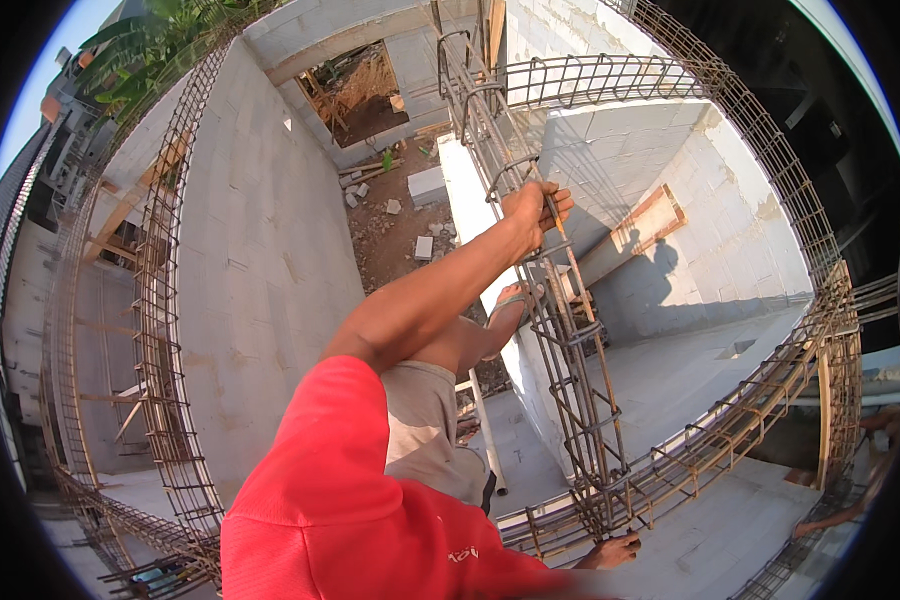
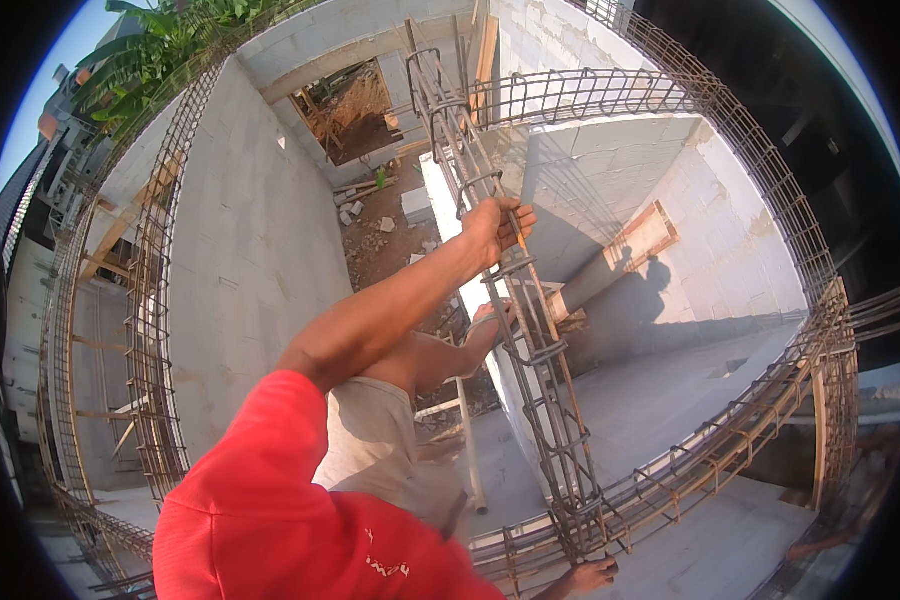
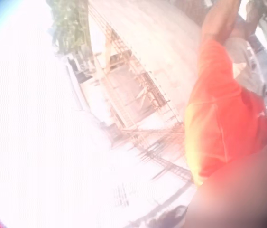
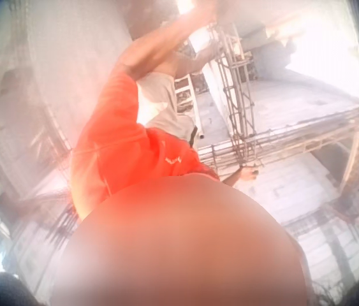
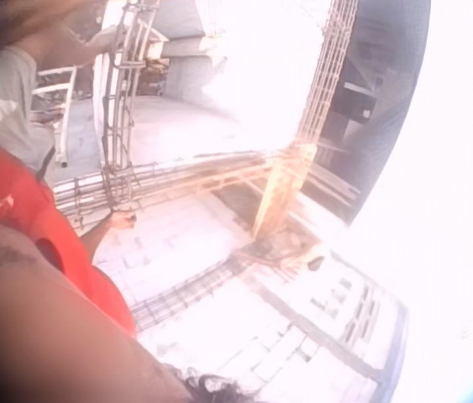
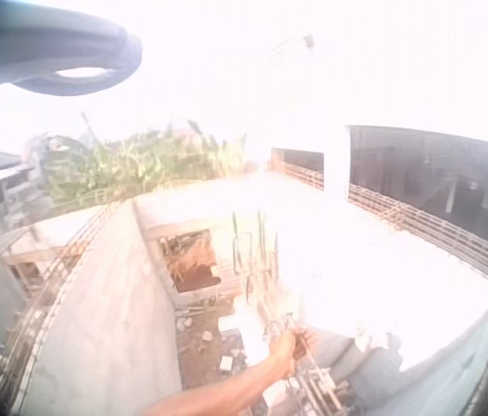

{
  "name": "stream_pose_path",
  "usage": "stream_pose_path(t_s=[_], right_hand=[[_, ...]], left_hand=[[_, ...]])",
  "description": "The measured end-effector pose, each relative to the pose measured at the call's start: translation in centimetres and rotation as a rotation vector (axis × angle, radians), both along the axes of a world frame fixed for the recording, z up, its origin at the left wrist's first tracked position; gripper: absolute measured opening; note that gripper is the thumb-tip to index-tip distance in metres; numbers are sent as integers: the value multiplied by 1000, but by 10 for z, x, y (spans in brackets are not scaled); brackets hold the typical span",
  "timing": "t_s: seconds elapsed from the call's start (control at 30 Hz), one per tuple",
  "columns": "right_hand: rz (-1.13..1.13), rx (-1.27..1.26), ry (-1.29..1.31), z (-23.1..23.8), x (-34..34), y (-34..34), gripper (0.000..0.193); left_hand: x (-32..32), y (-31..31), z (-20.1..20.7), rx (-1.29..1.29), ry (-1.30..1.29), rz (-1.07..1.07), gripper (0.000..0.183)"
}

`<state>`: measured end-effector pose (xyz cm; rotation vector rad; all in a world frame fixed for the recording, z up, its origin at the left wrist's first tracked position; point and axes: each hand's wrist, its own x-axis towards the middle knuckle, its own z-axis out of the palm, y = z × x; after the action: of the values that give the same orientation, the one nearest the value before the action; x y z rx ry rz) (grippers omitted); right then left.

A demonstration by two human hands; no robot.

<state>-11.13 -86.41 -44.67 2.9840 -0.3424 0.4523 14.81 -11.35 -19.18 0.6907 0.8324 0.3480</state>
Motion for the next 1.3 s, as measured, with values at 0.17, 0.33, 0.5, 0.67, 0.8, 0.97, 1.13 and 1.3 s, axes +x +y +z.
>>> stream_pose_path(t_s=[0.17,0.33,0.5,0.67,0.8,0.97,1.13,1.3], right_hand=[[-243,215,84,13,3,12,52],[-213,303,2,21,5,21,51],[-225,335,-128,26,5,28,56],[-272,232,18,39,7,37,60],[-359,360,-76,45,7,41,63],[-188,331,-80,42,3,39,63],[-166,319,-33,43,4,35,71],[-249,492,-137,41,8,37,72]], left_hand=[[3,8,-18,-16,-3,-28,28],[11,15,-38,-21,23,12,27],[12,22,-44,-25,35,-55,30],[12,17,-38,-15,38,-42,34],[10,11,-35,15,43,-35,37],[8,13,-36,7,68,-15,28],[12,17,-37,4,61,-106,30],[13,21,-35,5,81,-139,31]])
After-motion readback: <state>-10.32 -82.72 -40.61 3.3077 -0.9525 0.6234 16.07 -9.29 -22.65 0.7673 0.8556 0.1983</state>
